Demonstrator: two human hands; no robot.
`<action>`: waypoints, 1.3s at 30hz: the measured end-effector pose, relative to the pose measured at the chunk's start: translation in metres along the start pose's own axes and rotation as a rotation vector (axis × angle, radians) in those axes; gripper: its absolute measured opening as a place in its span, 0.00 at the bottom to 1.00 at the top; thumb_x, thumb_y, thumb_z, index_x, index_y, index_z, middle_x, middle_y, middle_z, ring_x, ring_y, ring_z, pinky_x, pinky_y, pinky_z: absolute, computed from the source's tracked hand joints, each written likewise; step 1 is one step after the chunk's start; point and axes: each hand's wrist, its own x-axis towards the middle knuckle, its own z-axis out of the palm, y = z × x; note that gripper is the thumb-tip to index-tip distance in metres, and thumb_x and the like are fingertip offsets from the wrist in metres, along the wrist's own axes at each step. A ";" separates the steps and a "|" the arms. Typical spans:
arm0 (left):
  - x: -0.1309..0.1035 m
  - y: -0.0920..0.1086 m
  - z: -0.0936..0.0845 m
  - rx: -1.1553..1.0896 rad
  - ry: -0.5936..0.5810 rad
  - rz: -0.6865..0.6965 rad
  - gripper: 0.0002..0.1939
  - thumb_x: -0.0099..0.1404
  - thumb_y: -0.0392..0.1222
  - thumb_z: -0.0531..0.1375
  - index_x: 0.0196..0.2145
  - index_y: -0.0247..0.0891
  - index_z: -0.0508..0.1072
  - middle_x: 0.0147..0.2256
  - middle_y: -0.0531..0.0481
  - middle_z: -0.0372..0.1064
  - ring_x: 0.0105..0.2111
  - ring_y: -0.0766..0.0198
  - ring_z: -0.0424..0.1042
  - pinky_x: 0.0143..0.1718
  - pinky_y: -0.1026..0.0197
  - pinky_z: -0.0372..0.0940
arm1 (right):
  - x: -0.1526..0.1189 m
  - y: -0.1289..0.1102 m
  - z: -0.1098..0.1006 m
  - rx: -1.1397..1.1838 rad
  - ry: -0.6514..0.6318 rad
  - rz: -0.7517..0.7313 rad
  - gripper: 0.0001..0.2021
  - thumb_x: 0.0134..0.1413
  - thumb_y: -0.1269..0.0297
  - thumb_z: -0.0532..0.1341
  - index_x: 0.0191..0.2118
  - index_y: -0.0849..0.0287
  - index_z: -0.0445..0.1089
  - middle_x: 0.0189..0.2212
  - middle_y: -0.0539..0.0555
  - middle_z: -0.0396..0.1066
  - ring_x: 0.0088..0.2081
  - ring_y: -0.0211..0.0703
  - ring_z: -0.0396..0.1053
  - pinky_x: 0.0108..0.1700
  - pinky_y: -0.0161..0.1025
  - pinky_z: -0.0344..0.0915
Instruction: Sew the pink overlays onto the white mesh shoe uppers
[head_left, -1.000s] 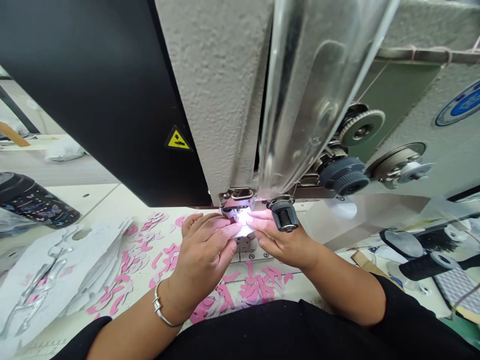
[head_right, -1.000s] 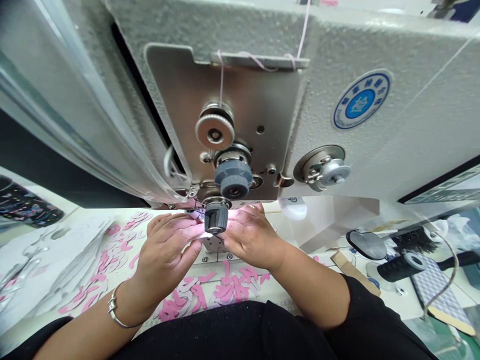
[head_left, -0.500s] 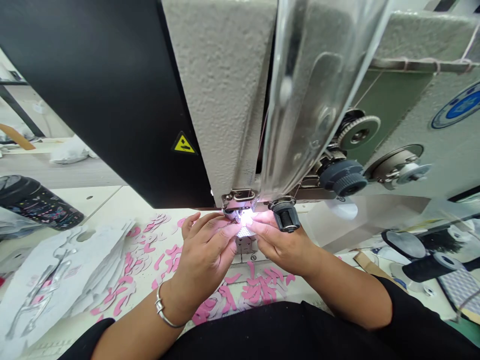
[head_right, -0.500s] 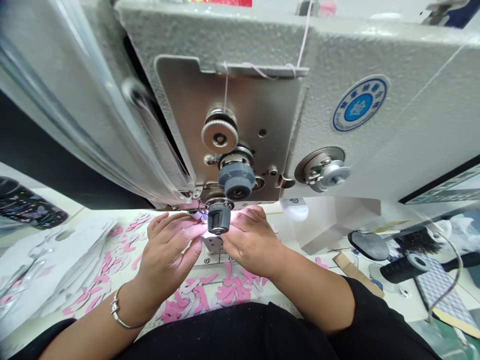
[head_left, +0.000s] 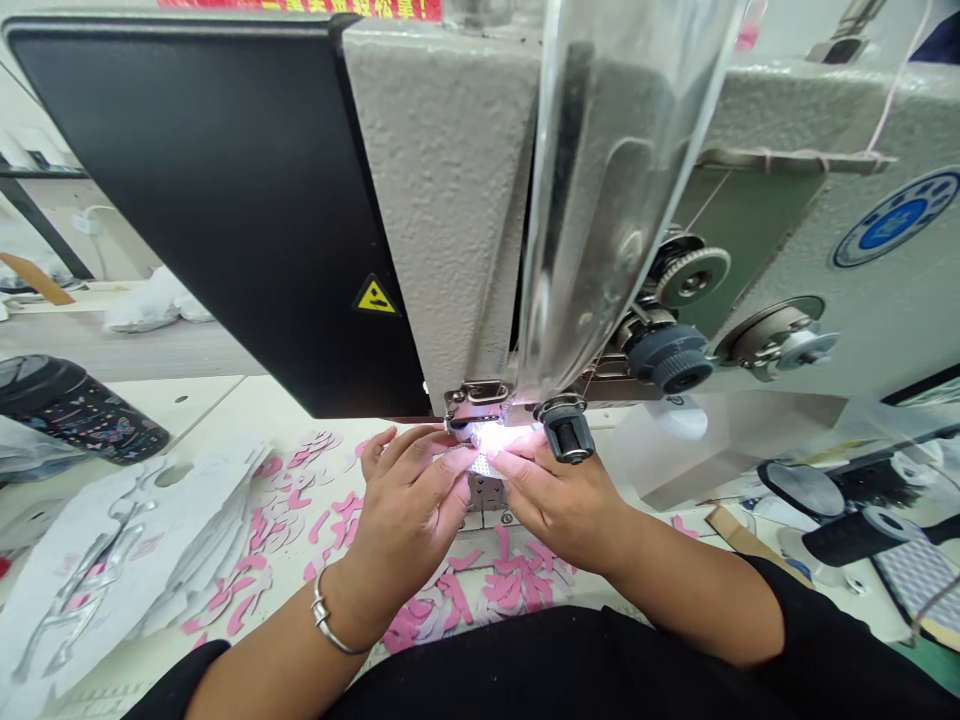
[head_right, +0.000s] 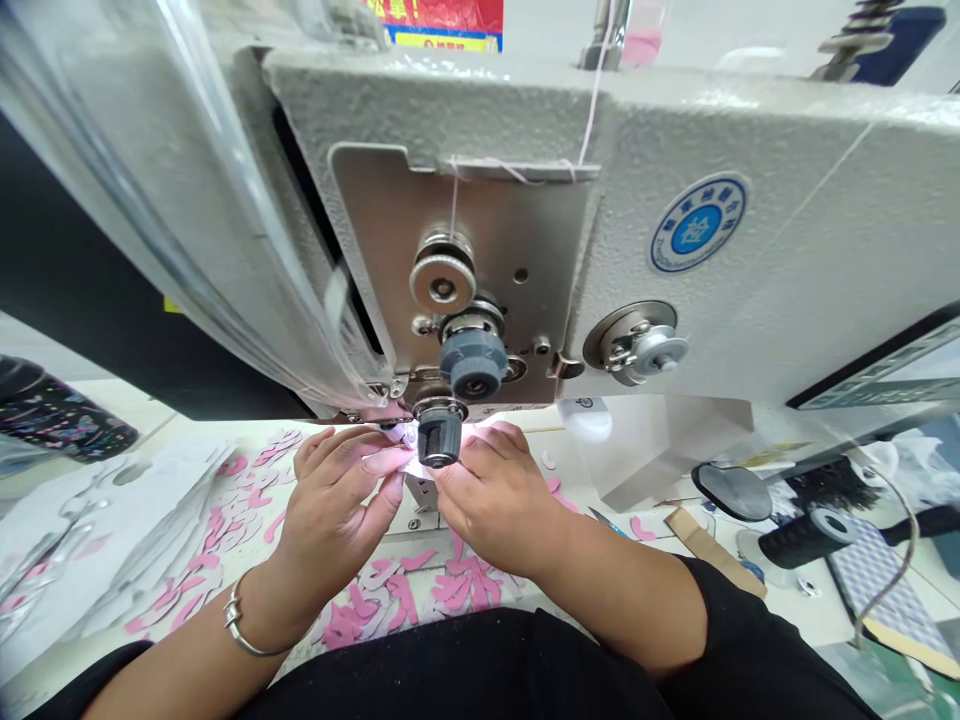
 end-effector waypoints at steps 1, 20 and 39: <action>0.000 0.000 0.001 0.005 0.010 0.001 0.12 0.62 0.31 0.61 0.43 0.44 0.73 0.42 0.48 0.76 0.49 0.53 0.71 0.55 0.43 0.56 | 0.000 -0.002 -0.001 -0.019 -0.004 -0.016 0.08 0.59 0.70 0.59 0.43 0.56 0.74 0.37 0.56 0.74 0.43 0.50 0.70 0.46 0.50 0.64; -0.005 -0.007 0.012 -0.026 0.078 0.007 0.15 0.60 0.33 0.62 0.44 0.45 0.74 0.43 0.46 0.72 0.44 0.54 0.72 0.47 0.49 0.63 | 0.008 -0.012 -0.009 0.028 -0.070 0.002 0.12 0.62 0.65 0.57 0.49 0.59 0.71 0.43 0.59 0.72 0.40 0.46 0.68 0.45 0.45 0.67; -0.006 -0.019 -0.002 -0.171 -0.067 -0.197 0.09 0.66 0.38 0.59 0.43 0.42 0.76 0.46 0.47 0.71 0.48 0.59 0.72 0.53 0.53 0.68 | 0.003 -0.002 0.009 0.162 0.012 0.127 0.16 0.60 0.69 0.59 0.53 0.55 0.71 0.44 0.59 0.73 0.50 0.52 0.68 0.53 0.54 0.67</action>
